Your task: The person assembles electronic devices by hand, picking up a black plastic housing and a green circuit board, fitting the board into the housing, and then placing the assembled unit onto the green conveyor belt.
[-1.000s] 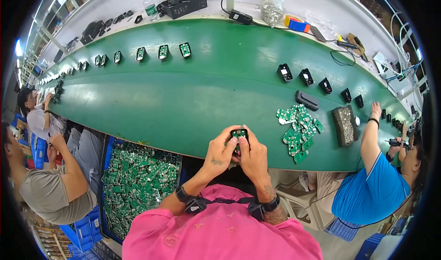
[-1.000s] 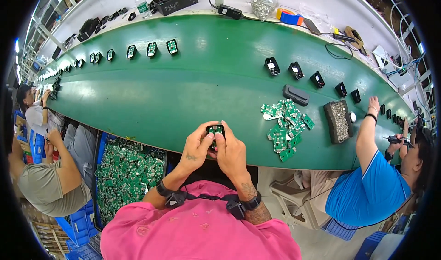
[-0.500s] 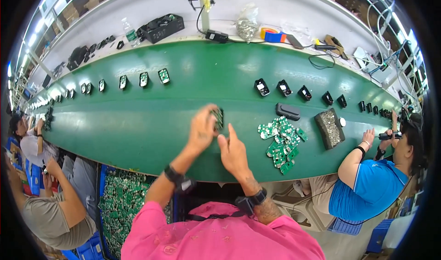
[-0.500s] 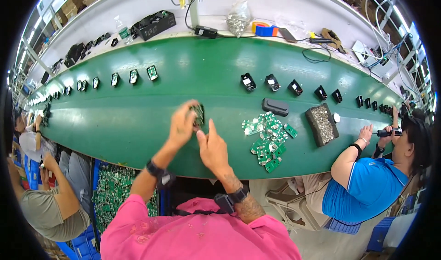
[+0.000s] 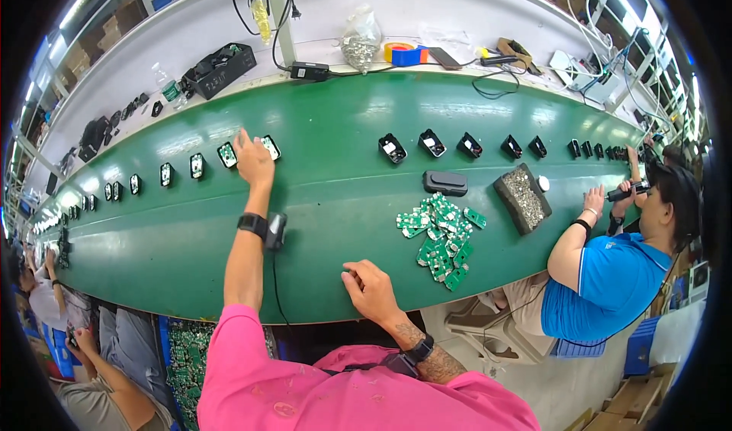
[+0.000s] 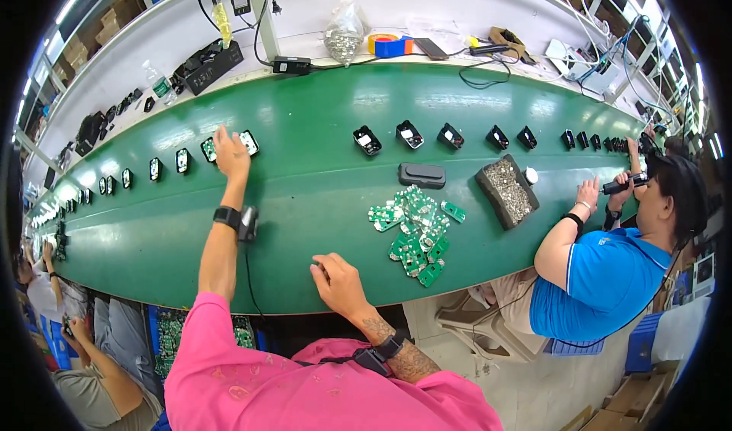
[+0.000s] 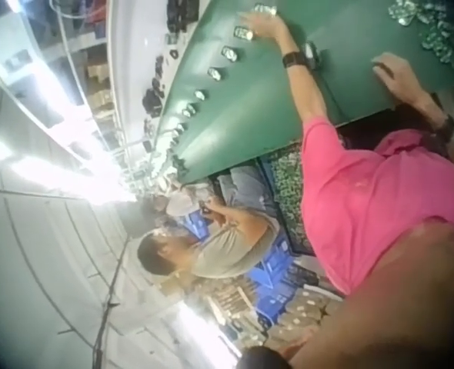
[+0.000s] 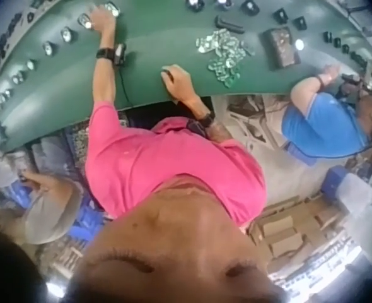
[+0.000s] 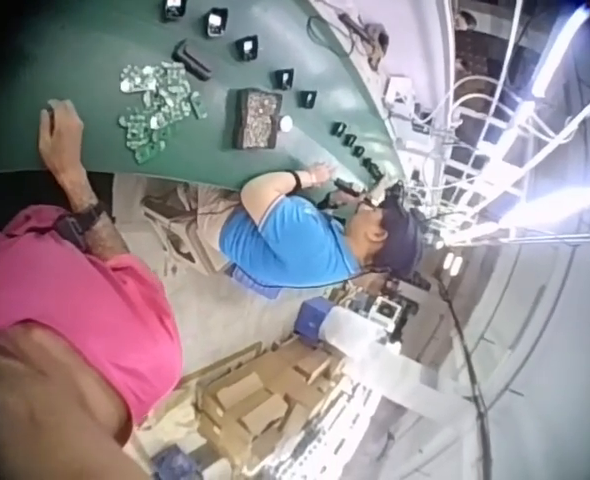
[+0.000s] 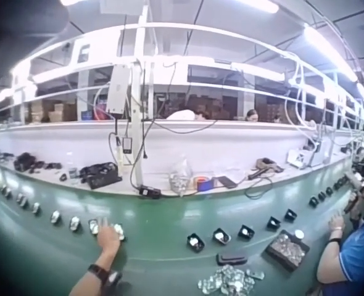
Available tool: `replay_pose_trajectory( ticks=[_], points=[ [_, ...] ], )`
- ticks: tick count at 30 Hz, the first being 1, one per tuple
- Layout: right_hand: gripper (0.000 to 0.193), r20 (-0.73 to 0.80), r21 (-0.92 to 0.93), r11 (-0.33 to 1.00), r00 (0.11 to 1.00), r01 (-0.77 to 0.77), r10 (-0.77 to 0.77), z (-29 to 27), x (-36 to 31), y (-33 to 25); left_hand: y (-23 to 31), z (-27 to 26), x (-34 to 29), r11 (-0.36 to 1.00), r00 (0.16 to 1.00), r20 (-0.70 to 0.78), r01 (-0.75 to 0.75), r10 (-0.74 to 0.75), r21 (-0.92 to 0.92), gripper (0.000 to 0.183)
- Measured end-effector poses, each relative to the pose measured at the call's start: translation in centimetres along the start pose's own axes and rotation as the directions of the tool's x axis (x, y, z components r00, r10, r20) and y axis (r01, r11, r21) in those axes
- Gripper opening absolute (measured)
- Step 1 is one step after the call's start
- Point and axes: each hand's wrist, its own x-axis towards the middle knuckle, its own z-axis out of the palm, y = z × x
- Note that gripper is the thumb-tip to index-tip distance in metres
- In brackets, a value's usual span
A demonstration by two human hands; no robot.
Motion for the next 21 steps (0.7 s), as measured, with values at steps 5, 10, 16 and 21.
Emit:
replay_pose_trajectory(
  ticks=[5, 10, 16, 21],
  points=[
    [0.011, -0.052, -0.122, 0.989, 0.994, 0.086, -0.093, -0.7, 0.8, 1.3, 13.2, -0.6, -11.0, 0.898, 0.706, 0.557, -0.374, 0.437, -0.231, 0.083],
    [0.021, -0.18, -0.621, 0.778, 0.983, -0.091, -0.029, -7.4, 6.6, 1.2, 16.2, 3.3, -12.1, 0.974, 0.712, 0.668, -0.111, 0.217, -0.198, 0.093],
    [0.03, 0.175, -0.766, 0.641, 0.941, -0.054, 0.288, -9.6, 10.6, 1.9, 14.8, 1.7, -12.8, 0.936, 0.822, 0.51, -0.076, 0.253, -0.342, 0.075],
    [0.022, 0.247, -0.528, 0.838, 0.918, -0.141, 0.311, -13.4, 11.5, 2.3, 12.9, -7.1, -13.7, 0.87, 0.788, 0.548, 0.033, 0.28, -0.492, 0.073]
  ],
)
